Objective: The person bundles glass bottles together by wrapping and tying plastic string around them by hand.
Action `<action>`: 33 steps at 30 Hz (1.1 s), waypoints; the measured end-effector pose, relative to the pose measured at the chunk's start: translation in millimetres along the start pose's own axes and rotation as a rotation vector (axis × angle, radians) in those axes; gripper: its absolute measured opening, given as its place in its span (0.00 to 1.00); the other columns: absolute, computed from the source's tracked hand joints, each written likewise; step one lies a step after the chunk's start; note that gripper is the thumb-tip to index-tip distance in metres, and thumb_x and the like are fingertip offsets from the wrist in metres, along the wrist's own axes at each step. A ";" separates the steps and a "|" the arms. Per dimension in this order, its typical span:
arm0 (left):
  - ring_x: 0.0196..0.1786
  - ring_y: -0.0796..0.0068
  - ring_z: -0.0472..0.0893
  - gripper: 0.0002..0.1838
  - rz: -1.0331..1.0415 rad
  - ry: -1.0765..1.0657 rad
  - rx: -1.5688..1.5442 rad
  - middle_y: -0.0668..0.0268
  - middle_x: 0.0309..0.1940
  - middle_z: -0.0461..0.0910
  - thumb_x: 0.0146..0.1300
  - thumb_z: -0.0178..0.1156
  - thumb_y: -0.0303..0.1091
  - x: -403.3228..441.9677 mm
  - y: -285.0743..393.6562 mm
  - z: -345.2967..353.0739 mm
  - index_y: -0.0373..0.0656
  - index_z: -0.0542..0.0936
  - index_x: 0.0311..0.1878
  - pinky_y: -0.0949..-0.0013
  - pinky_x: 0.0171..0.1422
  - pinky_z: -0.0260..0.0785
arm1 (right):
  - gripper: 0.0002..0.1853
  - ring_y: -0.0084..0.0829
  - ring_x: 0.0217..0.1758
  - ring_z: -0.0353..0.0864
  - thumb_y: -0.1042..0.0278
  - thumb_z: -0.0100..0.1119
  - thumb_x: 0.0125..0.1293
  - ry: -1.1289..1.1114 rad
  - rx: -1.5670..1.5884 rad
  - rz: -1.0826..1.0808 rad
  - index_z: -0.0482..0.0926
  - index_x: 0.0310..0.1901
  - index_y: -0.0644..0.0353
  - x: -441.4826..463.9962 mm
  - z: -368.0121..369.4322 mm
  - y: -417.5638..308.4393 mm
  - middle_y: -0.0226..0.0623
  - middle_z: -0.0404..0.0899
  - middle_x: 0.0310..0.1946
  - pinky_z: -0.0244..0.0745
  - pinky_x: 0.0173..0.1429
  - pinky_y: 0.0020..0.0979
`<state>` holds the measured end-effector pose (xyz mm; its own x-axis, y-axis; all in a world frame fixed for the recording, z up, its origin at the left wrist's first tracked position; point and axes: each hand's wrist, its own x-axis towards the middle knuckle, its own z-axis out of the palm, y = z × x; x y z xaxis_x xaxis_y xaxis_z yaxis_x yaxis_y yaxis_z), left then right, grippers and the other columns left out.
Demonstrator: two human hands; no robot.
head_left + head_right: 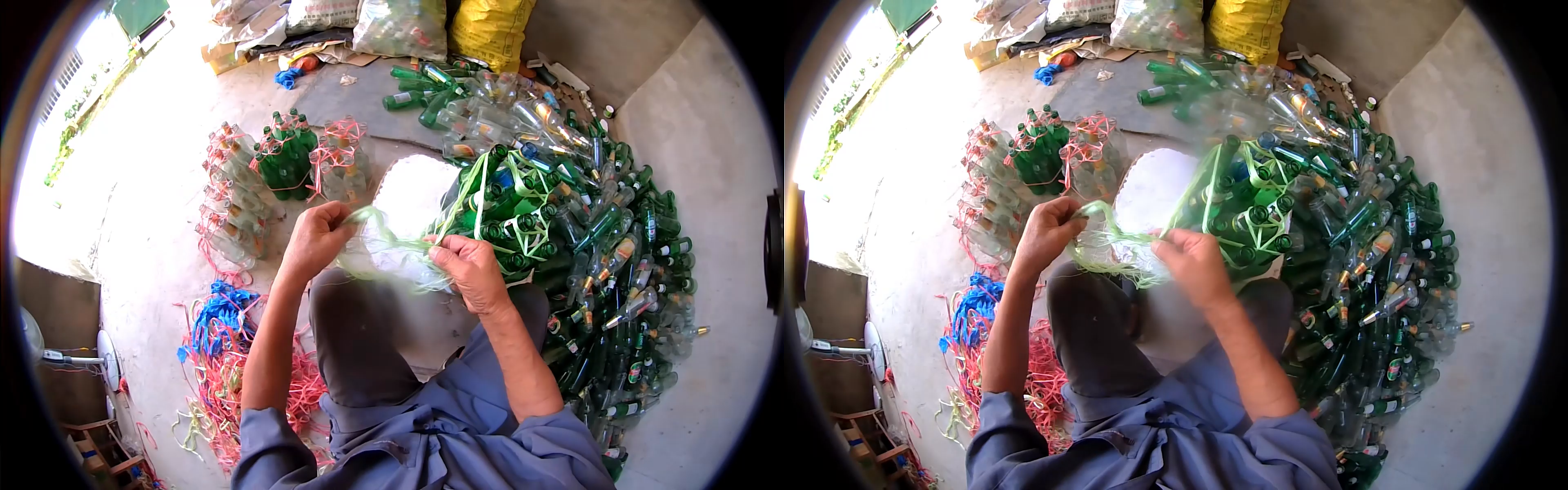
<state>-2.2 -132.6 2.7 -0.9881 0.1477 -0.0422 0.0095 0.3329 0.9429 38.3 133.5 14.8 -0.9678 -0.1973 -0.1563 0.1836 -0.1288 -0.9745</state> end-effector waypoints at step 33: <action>0.18 0.86 0.64 0.16 -0.002 0.377 -0.959 0.70 0.25 0.71 0.64 0.58 0.22 -107.9 25.5 -71.9 0.31 0.73 0.55 0.81 0.19 0.55 | 0.10 0.39 0.52 0.85 0.70 0.60 0.69 -0.133 0.005 -0.040 0.82 0.44 0.69 -32.3 -2.9 30.6 0.51 0.85 0.48 0.78 0.63 0.40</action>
<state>93.6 -207.0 55.0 -0.9734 -0.2091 -0.0933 0.0451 -0.5745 0.8173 74.7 138.8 -10.4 -0.9429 -0.3193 -0.0943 0.1467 -0.1444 -0.9786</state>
